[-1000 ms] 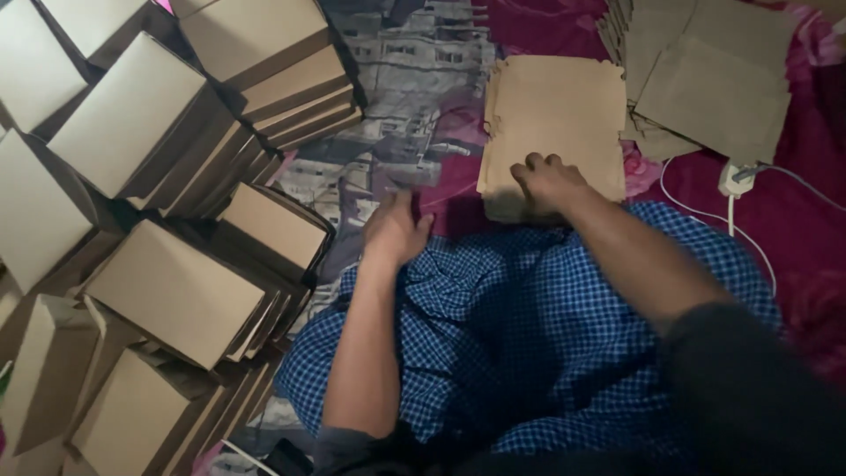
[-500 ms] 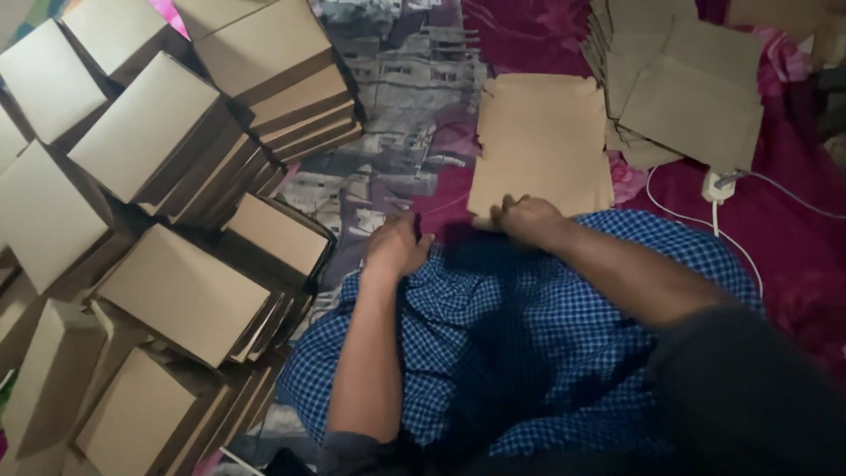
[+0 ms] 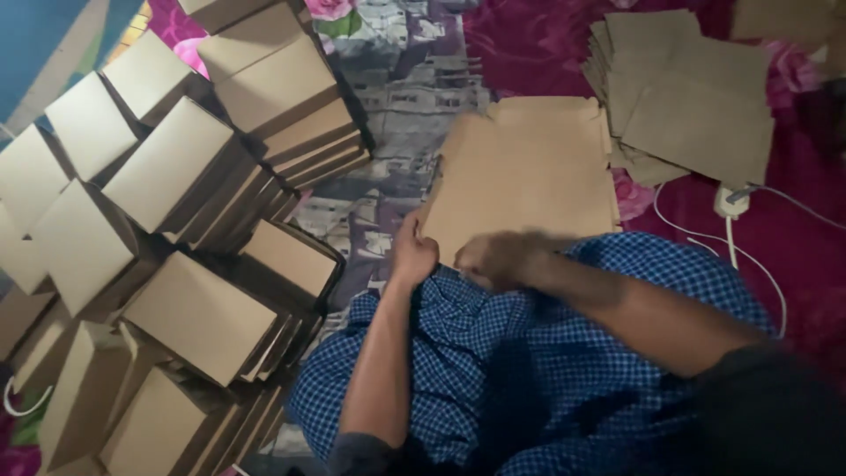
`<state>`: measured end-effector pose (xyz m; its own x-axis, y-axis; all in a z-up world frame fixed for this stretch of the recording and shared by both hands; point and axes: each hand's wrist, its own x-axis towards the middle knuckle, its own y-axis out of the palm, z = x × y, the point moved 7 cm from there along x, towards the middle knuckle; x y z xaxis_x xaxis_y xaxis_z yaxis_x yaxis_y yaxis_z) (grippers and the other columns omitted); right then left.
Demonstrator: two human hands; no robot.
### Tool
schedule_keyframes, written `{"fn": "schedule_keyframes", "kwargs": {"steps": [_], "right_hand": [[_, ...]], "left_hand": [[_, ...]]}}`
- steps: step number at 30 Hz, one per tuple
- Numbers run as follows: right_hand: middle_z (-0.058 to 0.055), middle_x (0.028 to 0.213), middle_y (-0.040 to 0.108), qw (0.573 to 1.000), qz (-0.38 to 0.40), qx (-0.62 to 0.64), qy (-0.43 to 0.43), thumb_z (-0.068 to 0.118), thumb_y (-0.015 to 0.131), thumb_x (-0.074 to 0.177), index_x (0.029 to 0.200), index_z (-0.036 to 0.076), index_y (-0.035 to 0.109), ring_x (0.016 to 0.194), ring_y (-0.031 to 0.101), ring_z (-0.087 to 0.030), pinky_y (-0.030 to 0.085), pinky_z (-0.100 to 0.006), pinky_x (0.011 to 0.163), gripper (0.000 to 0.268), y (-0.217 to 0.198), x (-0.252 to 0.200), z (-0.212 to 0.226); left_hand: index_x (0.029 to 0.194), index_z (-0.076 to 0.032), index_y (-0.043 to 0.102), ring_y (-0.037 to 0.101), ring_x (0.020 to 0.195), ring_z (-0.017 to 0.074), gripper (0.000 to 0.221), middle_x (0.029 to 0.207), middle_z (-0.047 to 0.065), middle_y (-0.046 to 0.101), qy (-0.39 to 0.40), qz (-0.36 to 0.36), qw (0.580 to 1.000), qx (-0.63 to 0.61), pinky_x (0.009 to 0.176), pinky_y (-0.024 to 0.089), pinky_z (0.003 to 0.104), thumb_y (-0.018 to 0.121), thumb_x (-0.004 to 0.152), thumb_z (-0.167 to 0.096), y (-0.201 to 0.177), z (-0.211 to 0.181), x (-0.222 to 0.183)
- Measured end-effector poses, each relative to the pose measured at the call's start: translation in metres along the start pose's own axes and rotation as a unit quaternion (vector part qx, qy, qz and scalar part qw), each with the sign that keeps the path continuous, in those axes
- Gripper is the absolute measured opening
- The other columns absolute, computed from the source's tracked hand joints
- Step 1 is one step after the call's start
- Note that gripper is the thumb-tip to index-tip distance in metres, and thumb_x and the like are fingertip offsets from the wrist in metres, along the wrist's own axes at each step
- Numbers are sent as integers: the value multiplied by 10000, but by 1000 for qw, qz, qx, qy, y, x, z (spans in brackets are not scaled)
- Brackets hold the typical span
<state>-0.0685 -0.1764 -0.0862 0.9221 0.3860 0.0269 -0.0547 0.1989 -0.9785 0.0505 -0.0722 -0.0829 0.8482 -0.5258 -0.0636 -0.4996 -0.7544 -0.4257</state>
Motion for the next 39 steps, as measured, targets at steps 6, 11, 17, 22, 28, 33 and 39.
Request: {"fn": "schedule_keyframes", "kwargs": {"steps": [6,11,17,22,28,33,39], "right_hand": [[-119,1174,658,933,-328,120,93,274,863,733,1236,120,687,1161,641,-330,536,-441,968,555,-132,-32,-116],[-202,1669,209,906,-226,273,232,309,909,725,1614,86,183,1545,235,-395,264,-550,1216,1169,-218,-40,-90],[-198,1390,346,856,-174,441,204,219,870,763,1517,133,283,1303,417,-395,387,-582,1002,960,-189,-36,-101],[38,628,445,869,-154,444,156,205,752,999,757,103,563,568,433,-98,347,-264,483,323,-168,-35,-101],[-30,739,535,834,-215,477,174,172,710,1003,1031,95,628,624,524,-154,422,-332,552,116,-169,-24,-83],[-253,1298,593,825,-271,454,197,138,589,964,1452,73,557,1170,633,-426,511,-596,932,493,-175,-22,-57],[-286,1139,704,876,-340,335,72,130,650,1004,1295,42,713,1020,699,-451,545,-527,738,310,-171,-19,-34]], "left_hand": [[996,-205,809,738,958,319,440,913,75,783,133,-156,978,-26,947,552,436,553,755,60,-106,-54,-12],[975,-139,739,690,809,119,273,872,7,747,124,-224,962,-95,759,540,251,574,814,6,-142,-38,-17],[998,-78,730,705,674,159,355,712,60,707,134,-189,959,-163,704,583,279,526,779,112,-151,-42,-16],[1111,-55,739,706,721,148,484,712,85,718,120,-199,962,-141,824,556,298,483,753,145,-154,-47,-13],[1376,-114,604,530,1287,402,598,1299,146,561,135,-396,892,169,1129,387,520,670,787,-40,-145,-63,-37],[1251,-18,659,659,949,379,353,1041,162,667,351,-327,868,124,912,535,469,660,919,-137,-90,-130,-61],[1341,-23,653,662,916,368,484,1041,158,670,393,-329,853,98,843,572,478,759,908,-210,-83,-144,-65]]}}
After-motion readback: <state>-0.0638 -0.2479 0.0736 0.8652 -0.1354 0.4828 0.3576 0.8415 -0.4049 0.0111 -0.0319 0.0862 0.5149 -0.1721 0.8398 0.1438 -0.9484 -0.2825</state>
